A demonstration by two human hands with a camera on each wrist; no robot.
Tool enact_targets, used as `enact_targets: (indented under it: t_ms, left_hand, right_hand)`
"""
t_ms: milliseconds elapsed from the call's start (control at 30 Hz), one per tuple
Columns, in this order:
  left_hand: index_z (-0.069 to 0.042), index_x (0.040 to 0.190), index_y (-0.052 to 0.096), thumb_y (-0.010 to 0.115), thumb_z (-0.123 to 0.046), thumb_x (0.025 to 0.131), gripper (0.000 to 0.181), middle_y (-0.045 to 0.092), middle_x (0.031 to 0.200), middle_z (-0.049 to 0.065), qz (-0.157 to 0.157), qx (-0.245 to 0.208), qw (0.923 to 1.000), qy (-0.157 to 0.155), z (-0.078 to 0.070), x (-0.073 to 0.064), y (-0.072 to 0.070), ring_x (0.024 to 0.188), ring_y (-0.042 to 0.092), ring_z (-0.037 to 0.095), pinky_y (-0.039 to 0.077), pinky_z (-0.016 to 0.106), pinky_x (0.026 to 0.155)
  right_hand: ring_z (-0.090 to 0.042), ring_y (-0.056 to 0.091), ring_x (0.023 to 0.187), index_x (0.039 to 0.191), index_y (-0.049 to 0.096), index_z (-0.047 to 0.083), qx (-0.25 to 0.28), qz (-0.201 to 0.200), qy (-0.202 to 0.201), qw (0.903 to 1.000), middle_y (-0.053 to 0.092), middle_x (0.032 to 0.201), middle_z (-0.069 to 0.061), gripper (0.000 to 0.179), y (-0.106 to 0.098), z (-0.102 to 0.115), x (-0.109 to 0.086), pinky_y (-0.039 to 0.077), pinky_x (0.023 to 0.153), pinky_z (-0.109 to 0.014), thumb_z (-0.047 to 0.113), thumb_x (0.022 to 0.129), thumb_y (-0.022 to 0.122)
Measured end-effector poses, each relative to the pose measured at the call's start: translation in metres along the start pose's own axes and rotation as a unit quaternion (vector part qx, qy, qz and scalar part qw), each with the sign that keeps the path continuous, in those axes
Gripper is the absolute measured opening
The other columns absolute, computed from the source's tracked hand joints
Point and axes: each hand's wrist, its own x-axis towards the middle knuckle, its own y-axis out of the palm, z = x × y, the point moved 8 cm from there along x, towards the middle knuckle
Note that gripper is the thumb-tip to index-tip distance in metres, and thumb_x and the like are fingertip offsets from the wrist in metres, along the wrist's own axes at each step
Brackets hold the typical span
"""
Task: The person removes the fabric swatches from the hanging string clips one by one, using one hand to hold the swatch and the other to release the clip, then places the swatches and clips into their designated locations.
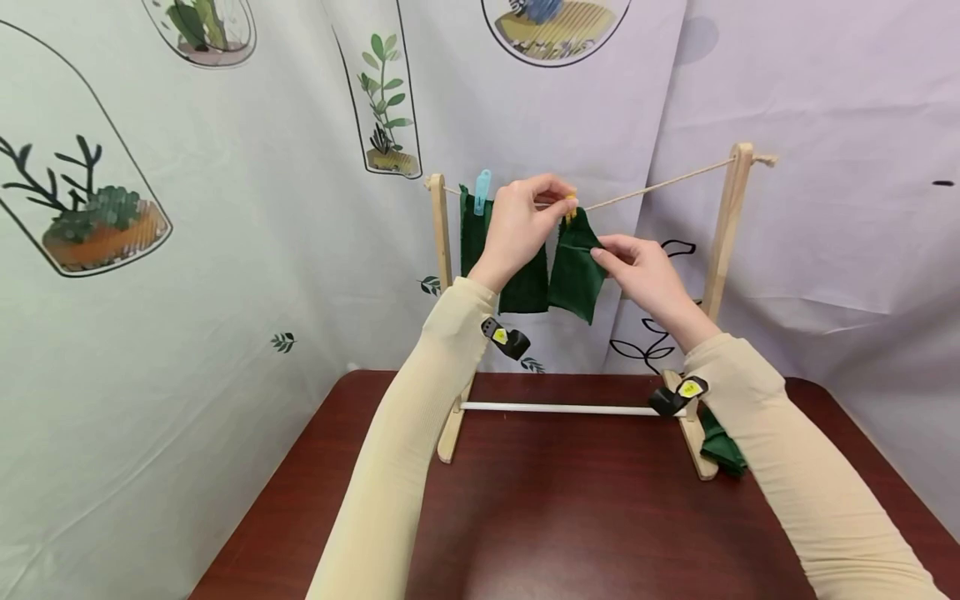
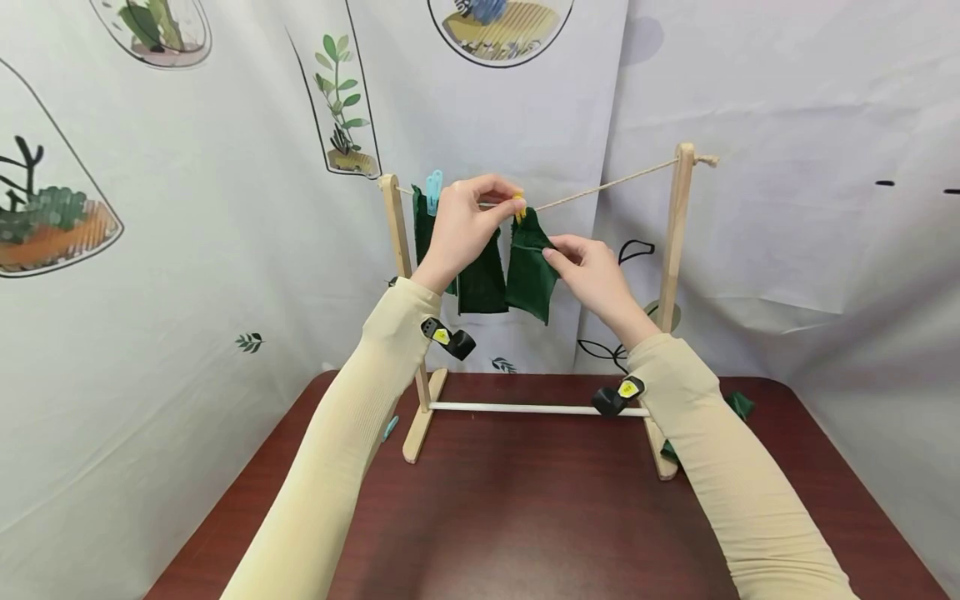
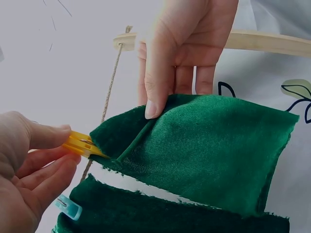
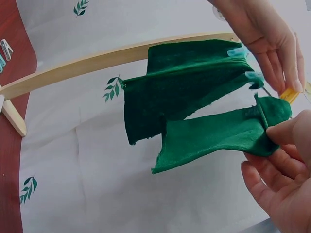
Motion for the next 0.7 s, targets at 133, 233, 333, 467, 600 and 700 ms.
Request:
enact_targets:
  t_ms: [133, 233, 333, 467, 600, 700]
  left_hand:
    - [-0.002, 0.101, 0.077, 0.072, -0.013, 0.095, 0.014, 0.076, 0.097, 0.007, -0.005, -0.005, 0.9999, -0.009, -0.0004, -0.0003, -0.0022, 0.090, 0.070, 0.014, 0.053, 0.018, 0.085]
    - [-0.004, 0.101, 0.077, 0.072, -0.015, 0.095, 0.013, 0.075, 0.098, 0.006, -0.006, -0.005, 0.9998, -0.016, -0.0010, 0.0004, -0.0037, 0.092, 0.070, 0.013, 0.052, 0.018, 0.087]
    - [-0.004, 0.101, 0.076, 0.072, -0.015, 0.095, 0.014, 0.075, 0.099, 0.006, -0.009, -0.001, 0.9999, -0.009, -0.0037, 0.0008, -0.0054, 0.093, 0.070, 0.013, 0.052, 0.018, 0.087]
    - [-0.004, 0.102, 0.076, 0.072, -0.015, 0.095, 0.014, 0.075, 0.099, 0.007, -0.011, 0.004, 0.9999, 0.001, -0.0073, 0.0005, -0.0068, 0.095, 0.070, 0.015, 0.053, 0.018, 0.087]
    - [-0.004, 0.103, 0.075, 0.072, -0.015, 0.095, 0.014, 0.075, 0.100, 0.006, -0.010, 0.005, 0.9999, 0.000, -0.0085, -0.0007, -0.0078, 0.096, 0.069, 0.014, 0.052, 0.018, 0.087]
    - [-0.004, 0.104, 0.075, 0.072, -0.016, 0.095, 0.015, 0.074, 0.100, 0.006, -0.010, 0.007, 0.9999, 0.000, -0.0095, -0.0019, -0.0094, 0.097, 0.069, 0.014, 0.053, 0.018, 0.087]
  right_hand:
    - [-0.019, 0.067, 0.098, 0.136, 0.064, 0.014, -0.003, -0.005, -0.003, 1.0000, 0.071, 0.117, -0.010, 0.045, -0.0005, -0.0002, -0.0001, 0.047, 0.077, -0.033, 0.044, 0.103, 0.054]
    - [-0.019, 0.067, 0.097, 0.135, 0.065, 0.014, -0.009, -0.011, -0.007, 0.9999, 0.071, 0.115, -0.010, 0.044, -0.0012, 0.0000, 0.0005, 0.047, 0.075, -0.032, 0.043, 0.104, 0.054]
    - [-0.020, 0.067, 0.097, 0.135, 0.065, 0.013, -0.013, -0.012, -0.007, 0.9998, 0.071, 0.114, -0.011, 0.044, -0.0012, 0.0005, 0.0012, 0.047, 0.073, -0.031, 0.043, 0.104, 0.054]
    - [-0.022, 0.066, 0.099, 0.136, 0.064, 0.013, -0.014, -0.010, -0.003, 0.9998, 0.070, 0.116, -0.011, 0.045, -0.0008, 0.0001, 0.0014, 0.047, 0.075, -0.032, 0.044, 0.104, 0.054]
    - [-0.023, 0.066, 0.101, 0.136, 0.064, 0.013, -0.014, -0.006, -0.001, 0.9999, 0.070, 0.117, -0.011, 0.046, -0.0003, -0.0008, 0.0002, 0.048, 0.075, -0.032, 0.044, 0.104, 0.054]
    - [-0.023, 0.066, 0.100, 0.136, 0.064, 0.014, -0.011, -0.005, -0.001, 0.9999, 0.070, 0.117, -0.011, 0.045, -0.0006, -0.0017, -0.0012, 0.049, 0.072, -0.031, 0.044, 0.103, 0.055]
